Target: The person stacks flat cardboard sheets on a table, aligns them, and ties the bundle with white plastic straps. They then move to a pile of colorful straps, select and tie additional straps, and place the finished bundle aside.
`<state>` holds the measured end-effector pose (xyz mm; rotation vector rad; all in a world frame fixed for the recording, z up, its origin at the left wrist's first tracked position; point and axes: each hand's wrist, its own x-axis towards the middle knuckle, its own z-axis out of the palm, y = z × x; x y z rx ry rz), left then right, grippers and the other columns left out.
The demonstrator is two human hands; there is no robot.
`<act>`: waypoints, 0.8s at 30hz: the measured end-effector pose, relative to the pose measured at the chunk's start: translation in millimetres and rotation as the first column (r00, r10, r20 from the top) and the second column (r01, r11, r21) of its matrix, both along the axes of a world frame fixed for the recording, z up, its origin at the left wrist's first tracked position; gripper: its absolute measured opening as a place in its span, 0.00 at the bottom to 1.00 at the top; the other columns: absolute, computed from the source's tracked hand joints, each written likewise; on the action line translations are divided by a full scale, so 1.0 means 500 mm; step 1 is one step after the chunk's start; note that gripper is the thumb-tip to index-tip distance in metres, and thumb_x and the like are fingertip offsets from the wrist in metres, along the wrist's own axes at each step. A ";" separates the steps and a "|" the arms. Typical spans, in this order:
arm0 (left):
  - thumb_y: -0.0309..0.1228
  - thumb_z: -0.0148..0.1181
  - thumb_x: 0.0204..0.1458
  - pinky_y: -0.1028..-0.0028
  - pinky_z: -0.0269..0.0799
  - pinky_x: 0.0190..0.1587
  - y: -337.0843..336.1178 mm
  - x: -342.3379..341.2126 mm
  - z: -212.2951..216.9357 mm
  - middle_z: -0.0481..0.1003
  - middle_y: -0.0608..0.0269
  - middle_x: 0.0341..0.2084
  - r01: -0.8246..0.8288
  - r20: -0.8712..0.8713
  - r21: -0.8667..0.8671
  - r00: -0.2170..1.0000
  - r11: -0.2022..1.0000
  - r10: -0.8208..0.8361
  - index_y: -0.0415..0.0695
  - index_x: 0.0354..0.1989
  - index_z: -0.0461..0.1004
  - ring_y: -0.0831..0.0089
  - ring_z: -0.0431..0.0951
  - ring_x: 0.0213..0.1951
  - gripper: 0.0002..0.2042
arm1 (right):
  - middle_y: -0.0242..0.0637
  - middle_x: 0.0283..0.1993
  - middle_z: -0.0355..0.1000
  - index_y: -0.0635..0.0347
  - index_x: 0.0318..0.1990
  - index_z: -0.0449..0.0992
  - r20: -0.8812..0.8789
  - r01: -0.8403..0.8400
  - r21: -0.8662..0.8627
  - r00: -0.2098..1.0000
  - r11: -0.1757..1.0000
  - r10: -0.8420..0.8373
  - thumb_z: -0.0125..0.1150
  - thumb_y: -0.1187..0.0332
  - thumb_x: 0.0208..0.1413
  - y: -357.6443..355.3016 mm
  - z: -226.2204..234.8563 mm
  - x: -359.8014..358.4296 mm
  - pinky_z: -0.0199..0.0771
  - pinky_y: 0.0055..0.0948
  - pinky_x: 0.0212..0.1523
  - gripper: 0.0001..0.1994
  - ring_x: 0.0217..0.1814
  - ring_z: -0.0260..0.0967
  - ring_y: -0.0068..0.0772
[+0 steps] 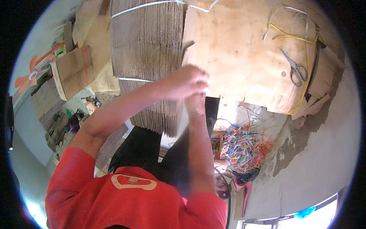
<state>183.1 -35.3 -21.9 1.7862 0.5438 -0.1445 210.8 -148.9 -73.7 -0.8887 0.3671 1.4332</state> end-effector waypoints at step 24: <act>0.34 0.63 0.44 0.74 0.74 0.23 0.012 -0.134 0.036 0.73 0.67 0.21 0.228 -0.177 0.538 0.972 0.811 -0.156 0.44 0.30 0.76 0.73 0.75 0.23 0.08 | 0.27 0.26 0.68 0.65 0.68 0.44 0.366 -0.214 0.044 0.912 0.976 0.183 0.44 0.71 0.54 -0.008 0.038 0.014 0.62 0.17 0.24 0.33 0.25 0.62 0.17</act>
